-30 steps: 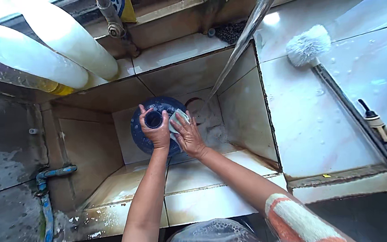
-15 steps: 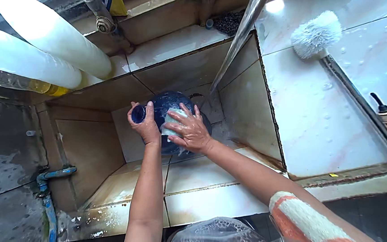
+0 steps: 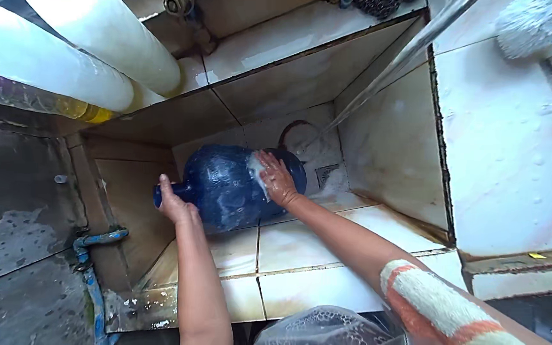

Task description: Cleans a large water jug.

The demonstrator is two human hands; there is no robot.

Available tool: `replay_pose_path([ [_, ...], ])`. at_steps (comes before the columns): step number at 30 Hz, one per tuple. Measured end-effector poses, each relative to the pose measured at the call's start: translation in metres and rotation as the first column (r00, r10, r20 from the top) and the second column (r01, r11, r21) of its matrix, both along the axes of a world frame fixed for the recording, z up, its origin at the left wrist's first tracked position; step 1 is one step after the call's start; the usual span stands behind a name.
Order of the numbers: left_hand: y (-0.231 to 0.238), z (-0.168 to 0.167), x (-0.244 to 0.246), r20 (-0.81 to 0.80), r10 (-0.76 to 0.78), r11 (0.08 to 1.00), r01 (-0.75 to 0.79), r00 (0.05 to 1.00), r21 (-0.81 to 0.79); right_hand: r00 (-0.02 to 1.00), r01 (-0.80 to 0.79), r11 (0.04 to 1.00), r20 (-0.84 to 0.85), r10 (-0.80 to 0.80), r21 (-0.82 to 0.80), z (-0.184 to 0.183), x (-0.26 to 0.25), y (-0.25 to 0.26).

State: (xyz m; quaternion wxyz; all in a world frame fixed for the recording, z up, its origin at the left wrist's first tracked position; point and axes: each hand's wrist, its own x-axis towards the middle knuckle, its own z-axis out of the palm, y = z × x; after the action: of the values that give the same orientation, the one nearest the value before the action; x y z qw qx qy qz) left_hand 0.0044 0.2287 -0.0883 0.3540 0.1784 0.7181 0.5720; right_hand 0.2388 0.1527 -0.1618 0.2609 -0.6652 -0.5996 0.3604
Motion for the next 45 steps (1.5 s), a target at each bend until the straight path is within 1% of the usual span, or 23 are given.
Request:
replay_pose_path([
  [2, -0.003, -0.005, -0.016, 0.040, -0.050, 0.999, 0.049, 0.998, 0.015, 0.995, 0.093, 0.964, 0.060, -0.080, -0.251, -0.020, 0.011, 0.009],
  [4, -0.011, -0.011, -0.028, 0.131, -0.291, 0.953, 0.274, 0.948, 0.129, 0.991, 0.124, 0.944, -0.004, -0.131, -0.305, -0.006, 0.009, 0.025],
  [6, -0.014, -0.024, -0.045, 0.249, -0.564, 0.814, 0.480, 0.787, 0.326, 0.994, 0.076, 0.991, -0.064, -0.083, -0.106, 0.035, -0.012, 0.037],
  [8, -0.009, -0.036, -0.053, 0.345, -0.654, 0.745, 0.495, 0.674, 0.446, 0.996, -0.003, 0.977, -0.085, 0.022, 0.211, 0.057, -0.037, 0.036],
  [10, -0.006, -0.035, -0.046, 0.338, -0.514, 0.846, 0.402, 0.788, 0.349, 0.998, -0.040, 0.955, -0.040, 0.054, 0.294, 0.044, -0.043, 0.026],
  [12, 0.000, -0.026, -0.035, 0.290, -0.191, 0.980, 0.165, 0.938, 0.109, 0.997, -0.052, 0.995, 0.067, 0.046, 0.089, 0.012, -0.021, 0.016],
  [14, 0.005, -0.026, -0.039, 0.207, 0.032, 0.992, -0.006, 0.978, -0.124, 0.983, 0.058, 0.982, 0.184, -0.024, -0.182, -0.020, 0.015, 0.006],
  [17, 0.006, -0.026, -0.036, 0.198, -0.083, 0.990, 0.103, 0.977, -0.094, 0.958, 0.279, 0.879, 0.172, -0.228, -0.386, -0.029, 0.037, 0.009],
  [19, -0.001, -0.035, -0.042, 0.281, -0.396, 0.918, 0.367, 0.874, 0.150, 0.974, 0.226, 0.931, 0.085, -0.211, -0.285, 0.003, 0.015, 0.023],
  [21, 0.000, -0.050, -0.057, 0.360, -0.640, 0.763, 0.504, 0.680, 0.404, 0.997, 0.071, 0.997, -0.035, -0.071, 0.004, 0.034, -0.015, 0.038],
  [23, 0.001, -0.063, -0.071, 0.396, -0.705, 0.700, 0.490, 0.589, 0.519, 0.995, -0.036, 0.979, -0.083, 0.053, 0.201, 0.036, -0.028, 0.046],
  [24, 0.001, -0.070, -0.077, 0.402, -0.680, 0.721, 0.459, 0.612, 0.520, 0.995, -0.047, 0.981, -0.082, 0.064, 0.189, 0.026, -0.024, 0.048],
  [26, -0.004, -0.082, -0.091, 0.407, -0.509, 0.848, 0.360, 0.759, 0.389, 1.000, -0.011, 1.000, 0.022, 0.011, -0.021, -0.008, 0.003, 0.048],
  [28, -0.014, -0.087, -0.102, 0.316, -0.337, 0.939, 0.339, 0.887, 0.049, 0.994, 0.112, 0.946, 0.047, -0.102, -0.305, -0.047, 0.045, 0.039],
  [29, -0.019, -0.088, -0.103, 0.276, -0.269, 0.937, 0.317, 0.923, -0.147, 0.971, 0.185, 0.877, -0.055, -0.232, -0.443, -0.063, 0.062, 0.033],
  [30, -0.025, -0.091, -0.103, 0.254, -0.245, 0.899, 0.317, 0.936, -0.302, 0.888, 0.229, 0.783, -0.206, -0.412, -0.579, -0.075, 0.071, 0.024],
  [32, -0.041, -0.102, -0.102, 0.242, -0.251, 0.822, 0.339, 0.937, -0.457, 0.598, 0.129, 0.577, -0.401, -0.694, -0.806, -0.082, 0.072, -0.001],
  [33, -0.047, -0.104, -0.101, 0.279, -0.252, 0.797, 0.362, 0.927, -0.484, 0.507, 0.074, 0.523, -0.419, -0.753, -0.849, -0.076, 0.067, -0.009],
  [34, -0.050, -0.105, -0.099, 0.352, -0.232, 0.790, 0.386, 0.907, -0.476, 0.494, 0.054, 0.522, -0.432, -0.755, -0.851, -0.062, 0.065, -0.010],
  [37, -0.060, -0.105, -0.099, 0.549, -0.123, 0.707, 0.461, 0.827, -0.536, 0.725, 0.185, 0.674, -0.363, -0.585, -0.715, -0.010, 0.069, 0.008],
  [40, -0.066, -0.114, -0.080, 0.577, -0.058, 0.621, 0.482, 0.815, -0.618, 0.925, 0.194, 0.914, -0.245, -0.292, -0.356, 0.083, 0.066, 0.015],
  [42, -0.052, -0.107, -0.047, 0.557, -0.169, 0.614, 0.529, 0.813, -0.586, 0.989, 0.056, 0.998, -0.133, -0.060, -0.031, 0.136, 0.050, 0.003],
  [45, -0.012, -0.041, 0.003, 0.509, -0.536, 0.621, 0.723, 0.673, -0.303, 0.972, -0.229, 0.943, 0.103, 0.209, 0.242, 0.162, 0.030, -0.013],
])
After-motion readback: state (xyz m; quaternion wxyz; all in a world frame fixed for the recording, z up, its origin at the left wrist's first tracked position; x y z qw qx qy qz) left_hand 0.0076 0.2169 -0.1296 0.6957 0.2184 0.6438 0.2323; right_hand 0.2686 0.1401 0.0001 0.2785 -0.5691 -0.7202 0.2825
